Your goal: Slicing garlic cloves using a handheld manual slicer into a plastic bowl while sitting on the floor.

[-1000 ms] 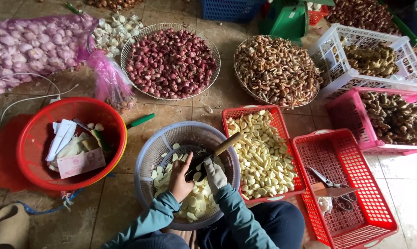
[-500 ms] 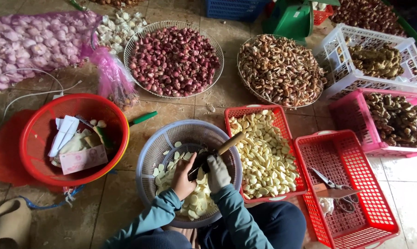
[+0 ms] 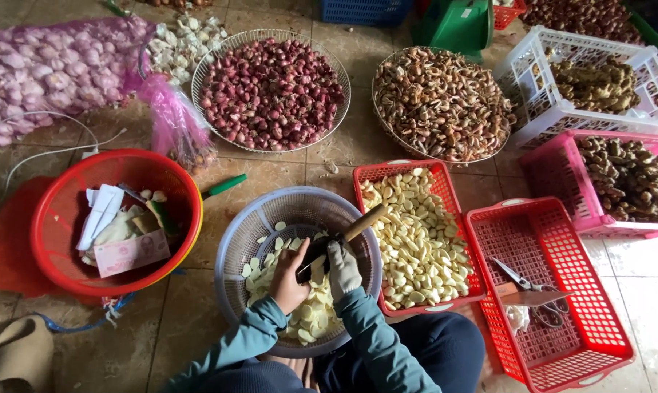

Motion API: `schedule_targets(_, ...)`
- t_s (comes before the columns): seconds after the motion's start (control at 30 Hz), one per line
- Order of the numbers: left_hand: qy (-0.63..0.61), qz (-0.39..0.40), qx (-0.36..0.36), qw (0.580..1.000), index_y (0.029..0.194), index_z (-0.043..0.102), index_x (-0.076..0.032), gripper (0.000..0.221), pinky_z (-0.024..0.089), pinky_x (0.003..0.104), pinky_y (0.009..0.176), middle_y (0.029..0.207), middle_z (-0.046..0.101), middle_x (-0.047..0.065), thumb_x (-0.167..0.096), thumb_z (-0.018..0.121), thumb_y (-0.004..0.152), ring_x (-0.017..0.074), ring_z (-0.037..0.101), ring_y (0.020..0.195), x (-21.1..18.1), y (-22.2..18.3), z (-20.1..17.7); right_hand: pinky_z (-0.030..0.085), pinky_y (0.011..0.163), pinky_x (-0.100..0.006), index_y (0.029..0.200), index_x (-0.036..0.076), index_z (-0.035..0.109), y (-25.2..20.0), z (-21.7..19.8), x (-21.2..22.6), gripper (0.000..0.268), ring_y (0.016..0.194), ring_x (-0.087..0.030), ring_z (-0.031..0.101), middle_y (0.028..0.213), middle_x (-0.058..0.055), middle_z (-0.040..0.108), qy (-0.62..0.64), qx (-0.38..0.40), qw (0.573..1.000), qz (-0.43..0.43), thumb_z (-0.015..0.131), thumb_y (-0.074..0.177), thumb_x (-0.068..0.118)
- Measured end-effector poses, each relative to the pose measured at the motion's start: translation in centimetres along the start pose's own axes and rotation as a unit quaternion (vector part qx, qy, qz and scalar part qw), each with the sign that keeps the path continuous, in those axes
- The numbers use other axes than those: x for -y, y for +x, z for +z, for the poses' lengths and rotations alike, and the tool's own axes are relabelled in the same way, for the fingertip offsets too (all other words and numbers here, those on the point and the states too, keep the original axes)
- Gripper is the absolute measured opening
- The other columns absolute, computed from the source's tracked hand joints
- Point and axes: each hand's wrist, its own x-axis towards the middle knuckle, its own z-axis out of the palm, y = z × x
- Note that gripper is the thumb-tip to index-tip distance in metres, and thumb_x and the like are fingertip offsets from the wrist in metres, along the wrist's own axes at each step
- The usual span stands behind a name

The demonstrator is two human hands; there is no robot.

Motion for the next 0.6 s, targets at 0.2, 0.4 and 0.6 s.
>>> schedule_targets(0.2, -0.020, 0.002, 0.001, 1.000, 0.157, 0.043, -0.024, 0.111, 0.053, 0.042, 0.089, 0.102, 0.053, 0.013, 0.006, 0.064, 0.052, 0.0369, 0.061, 0.096, 0.5, 0.1, 0.3, 0.048, 0.044, -0.026, 0.071, 0.005, 0.069, 0.7, 0.1, 1.4, 0.041, 0.051, -0.021, 0.059, 0.058, -0.011, 0.060, 0.088, 0.006, 0.996, 0.011, 0.080, 0.092, 0.039)
schedule_targets(0.4, -0.007, 0.012, -0.001, 1.000, 0.155, 0.046, -0.024, 0.110, 0.053, 0.039, 0.089, 0.104, 0.052, 0.011, 0.006, 0.064, 0.051, 0.0345, 0.061, 0.097, 0.1, -0.1, -0.2, 0.049, 0.058, -0.027, 0.067, 0.007, 0.064, -3.1, 0.8, 4.8, 0.040, 0.058, -0.017, 0.057, 0.060, -0.005, 0.059, 0.150, -0.005, 0.988, 0.017, 0.086, 0.088, 0.034)
schedule_targets(0.6, -0.012, 0.013, -0.003, 1.000, 0.157, 0.043, -0.023, 0.108, 0.052, 0.041, 0.087, 0.103, 0.052, 0.012, 0.005, 0.063, 0.054, 0.0359, 0.062, 0.098, -1.8, 0.3, -0.9, 0.050, 0.065, -0.030, 0.061, 0.010, 0.060, 1.6, -0.8, -3.3, 0.064, 0.060, -0.019, 0.055, 0.057, -0.005, 0.057, -0.212, -0.009, 0.975, -0.061, 0.056, 0.098, 0.062)
